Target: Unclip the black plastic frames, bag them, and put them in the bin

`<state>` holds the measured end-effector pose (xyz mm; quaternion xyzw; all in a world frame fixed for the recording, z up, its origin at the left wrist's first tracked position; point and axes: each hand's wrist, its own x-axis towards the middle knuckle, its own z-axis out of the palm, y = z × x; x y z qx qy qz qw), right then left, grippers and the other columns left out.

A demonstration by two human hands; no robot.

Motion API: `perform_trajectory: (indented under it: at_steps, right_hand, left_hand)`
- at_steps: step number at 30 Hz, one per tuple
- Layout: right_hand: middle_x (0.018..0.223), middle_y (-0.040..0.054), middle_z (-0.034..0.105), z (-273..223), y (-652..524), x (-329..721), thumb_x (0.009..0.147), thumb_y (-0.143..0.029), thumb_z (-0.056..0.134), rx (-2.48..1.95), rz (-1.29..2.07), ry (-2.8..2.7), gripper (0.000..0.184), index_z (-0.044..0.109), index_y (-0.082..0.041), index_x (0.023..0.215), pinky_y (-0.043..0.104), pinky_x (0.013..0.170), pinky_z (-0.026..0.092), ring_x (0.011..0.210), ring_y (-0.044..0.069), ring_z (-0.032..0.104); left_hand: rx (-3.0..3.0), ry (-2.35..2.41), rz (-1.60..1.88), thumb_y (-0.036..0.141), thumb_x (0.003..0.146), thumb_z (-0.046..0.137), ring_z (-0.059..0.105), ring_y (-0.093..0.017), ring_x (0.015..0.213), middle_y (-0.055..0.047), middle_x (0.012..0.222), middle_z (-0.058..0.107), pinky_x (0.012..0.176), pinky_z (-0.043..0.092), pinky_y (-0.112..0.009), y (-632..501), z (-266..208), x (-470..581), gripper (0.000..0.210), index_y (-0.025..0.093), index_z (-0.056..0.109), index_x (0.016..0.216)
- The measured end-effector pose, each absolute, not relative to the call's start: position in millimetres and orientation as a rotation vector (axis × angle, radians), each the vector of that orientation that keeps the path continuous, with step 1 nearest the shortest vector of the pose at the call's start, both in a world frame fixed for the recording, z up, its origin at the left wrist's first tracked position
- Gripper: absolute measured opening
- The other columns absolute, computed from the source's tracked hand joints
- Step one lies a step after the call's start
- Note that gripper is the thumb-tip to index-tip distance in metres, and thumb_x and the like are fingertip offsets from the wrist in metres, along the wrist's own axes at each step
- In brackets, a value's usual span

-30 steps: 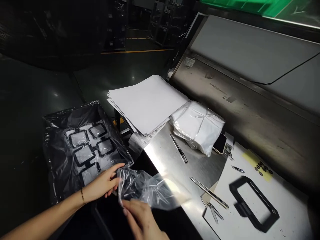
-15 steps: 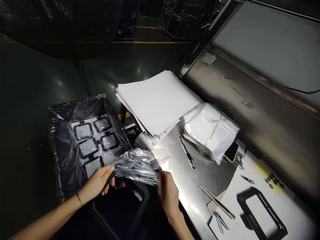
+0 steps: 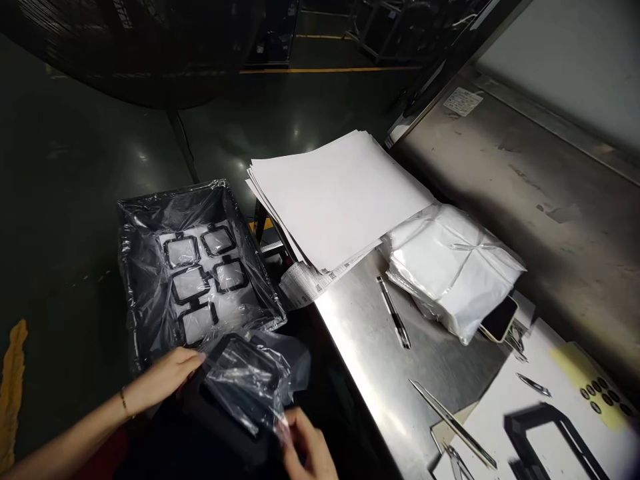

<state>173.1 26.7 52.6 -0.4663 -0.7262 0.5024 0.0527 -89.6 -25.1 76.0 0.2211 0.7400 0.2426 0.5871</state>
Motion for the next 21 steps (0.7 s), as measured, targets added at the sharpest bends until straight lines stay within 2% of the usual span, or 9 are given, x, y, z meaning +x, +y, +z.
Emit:
perform_trajectory:
  at_steps: [2,5,8,11,17,19,21]
  right_hand:
    - [0.073,0.003,0.06,75,57,159,0.079,-0.04,0.043,-1.429,1.765,-2.06,0.026,0.057,-0.023,0.092,0.027,0.062,0.044,0.066,0.018,0.056]
    - [0.084,0.0048,0.061,107,105,130,0.077,-0.039,0.043,-1.337,1.911,-1.912,0.038,0.052,-0.02,0.109,0.03,0.067,0.043,0.074,0.019,0.056]
    - [0.085,0.0036,0.062,130,140,99,0.074,-0.032,0.046,-1.266,1.957,-1.84,0.032,0.057,-0.019,0.101,0.028,0.068,0.042,0.075,0.017,0.056]
    - [0.078,0.0019,0.063,136,159,71,0.073,-0.029,0.045,-1.179,2.042,-1.823,0.026,0.061,-0.018,0.09,0.026,0.063,0.042,0.068,0.015,0.056]
    - [0.076,0.0013,0.063,118,185,26,0.069,-0.02,0.042,-1.146,1.806,-2.033,0.028,0.062,-0.019,0.089,0.027,0.06,0.04,0.067,0.016,0.055]
    - [0.076,0.0004,0.063,114,193,12,0.067,-0.019,0.042,-1.116,1.791,-2.068,0.03,0.062,-0.02,0.089,0.027,0.06,0.039,0.066,0.015,0.053]
    - [0.077,-0.0004,0.062,108,201,-1,0.065,-0.017,0.043,-1.084,1.775,-2.094,0.031,0.063,-0.02,0.087,0.026,0.063,0.037,0.067,0.014,0.052]
  left_hand:
    - [0.517,1.698,0.53,0.04,0.072,0.052,0.042,-0.01,0.032,0.0,0.034,0.054,0.041,0.031,-0.02,-25,85,-99,0.037,0.016,0.054,0.044]
    - [0.539,1.661,0.519,0.039,0.076,0.045,0.042,-0.01,0.03,-0.002,0.034,0.055,0.04,0.033,-0.021,-15,102,-114,0.04,0.015,0.055,0.046]
    - [0.601,1.683,0.536,0.039,0.078,0.04,0.043,-0.01,0.032,-0.002,0.035,0.054,0.04,0.034,-0.021,-1,116,-131,0.042,0.015,0.056,0.048]
    - [0.69,1.758,0.533,0.036,0.08,0.04,0.043,-0.009,0.031,0.001,0.034,0.053,0.042,0.035,-0.023,12,117,-151,0.041,0.015,0.055,0.048]
    - [0.864,1.974,0.509,0.029,0.077,0.051,0.042,-0.007,0.036,0.008,0.04,0.05,0.047,0.037,-0.023,22,117,-189,0.033,0.015,0.049,0.047]
    - [0.88,2.035,0.537,0.027,0.077,0.051,0.041,-0.008,0.036,0.007,0.042,0.051,0.044,0.033,-0.023,23,122,-197,0.024,0.015,0.054,0.056]
    - [0.87,2.076,0.6,0.024,0.076,0.048,0.043,-0.01,0.037,0.007,0.044,0.054,0.044,0.032,-0.023,26,125,-204,0.013,0.016,0.059,0.077]
